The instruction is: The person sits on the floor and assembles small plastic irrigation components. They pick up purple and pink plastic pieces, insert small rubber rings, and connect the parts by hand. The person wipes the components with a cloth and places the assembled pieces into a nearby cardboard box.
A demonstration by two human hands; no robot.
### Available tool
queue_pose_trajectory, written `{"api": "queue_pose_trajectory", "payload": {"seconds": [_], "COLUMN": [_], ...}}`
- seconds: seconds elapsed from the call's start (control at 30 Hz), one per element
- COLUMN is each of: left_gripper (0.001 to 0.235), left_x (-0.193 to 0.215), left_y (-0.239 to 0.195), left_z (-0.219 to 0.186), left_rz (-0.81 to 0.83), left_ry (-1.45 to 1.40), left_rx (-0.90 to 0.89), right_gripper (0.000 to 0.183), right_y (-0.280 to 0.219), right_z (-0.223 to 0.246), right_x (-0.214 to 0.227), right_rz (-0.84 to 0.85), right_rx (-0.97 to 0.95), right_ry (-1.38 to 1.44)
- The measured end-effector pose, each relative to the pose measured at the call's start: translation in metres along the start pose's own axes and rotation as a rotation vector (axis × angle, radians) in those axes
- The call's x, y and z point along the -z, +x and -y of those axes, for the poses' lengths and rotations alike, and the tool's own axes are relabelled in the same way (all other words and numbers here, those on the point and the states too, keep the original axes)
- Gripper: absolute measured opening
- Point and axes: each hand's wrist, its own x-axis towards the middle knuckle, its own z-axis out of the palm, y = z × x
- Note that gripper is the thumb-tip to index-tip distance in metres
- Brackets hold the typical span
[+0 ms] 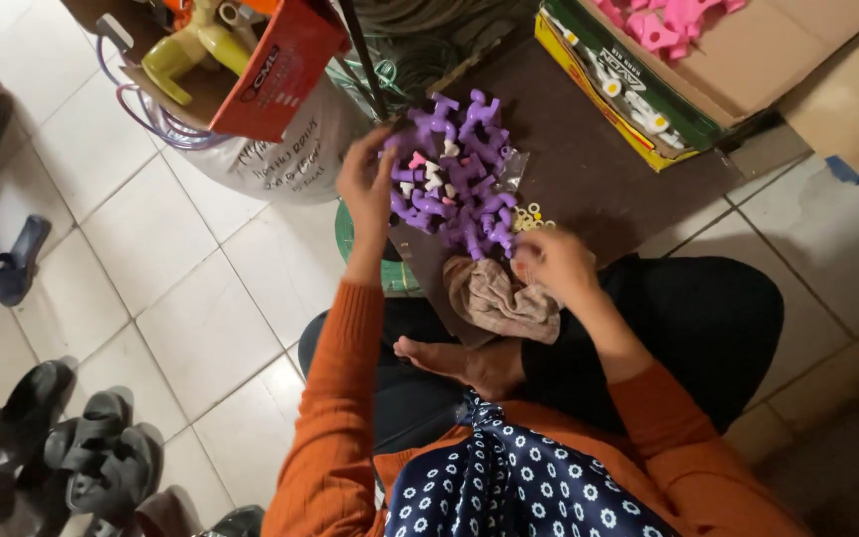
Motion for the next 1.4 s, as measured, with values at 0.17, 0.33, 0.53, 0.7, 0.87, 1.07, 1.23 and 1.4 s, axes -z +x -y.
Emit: {"api": "queue_pose_trajectory", "payload": {"seconds": [0.17, 0.33, 0.53, 0.7, 0.87, 1.07, 1.23, 1.4], "left_gripper": [0.026, 0.027, 0.035, 0.034, 0.029, 0.025, 0.027, 0.025], "left_x": [-0.003, -0.008, 0.005, -0.009, -0.011, -0.003, 0.026, 0.017], "left_y": [-0.084, -0.157, -0.158, -0.153, -0.157, -0.18, -0.152, -0.138], "left_z": [-0.017, -0.016, -0.029, -0.035, -0.033, -0.004, -0.041, -0.074], "left_rz": [-0.172, -0.288, -0.303, -0.232, -0.366, -0.466, -0.469, -0.378], "left_ry": [-0.598, -0.766, -1.01, -1.23, -1.231, -1.215, -1.135, -1.049], "left_rx": [0.722, 1.019, 1.161, 1.057, 1.116, 1.085, 1.033, 0.965], "right_gripper": [0.05, 0.055, 0.033, 0.055, 0.027, 0.026, 0.021, 0.012], "right_y": [0.097, 0.151, 0.09, 0.048, -0.001, -0.04, -0.021, 0.008], "right_z": [-0.068, -0.121, -0.127, -0.089, 0.075, 0.034, 0.049, 0.114], "right_x": [-0.025, -0.069, -0.021, 0.01, 0.028, -0.046, 0.049, 0.063], "right_rz": [-0.323, -0.198, -0.308, -0.199, 0.415, 0.268, 0.002, -0.346], "right_rx": [-0.2, -0.273, -0.315, -0.367, -0.124, 0.109, 0.026, 0.248], "right_ry": [0.182, 0.352, 0.52, -0.101, -0.248, -0.093, 0.088, 0.382]}}
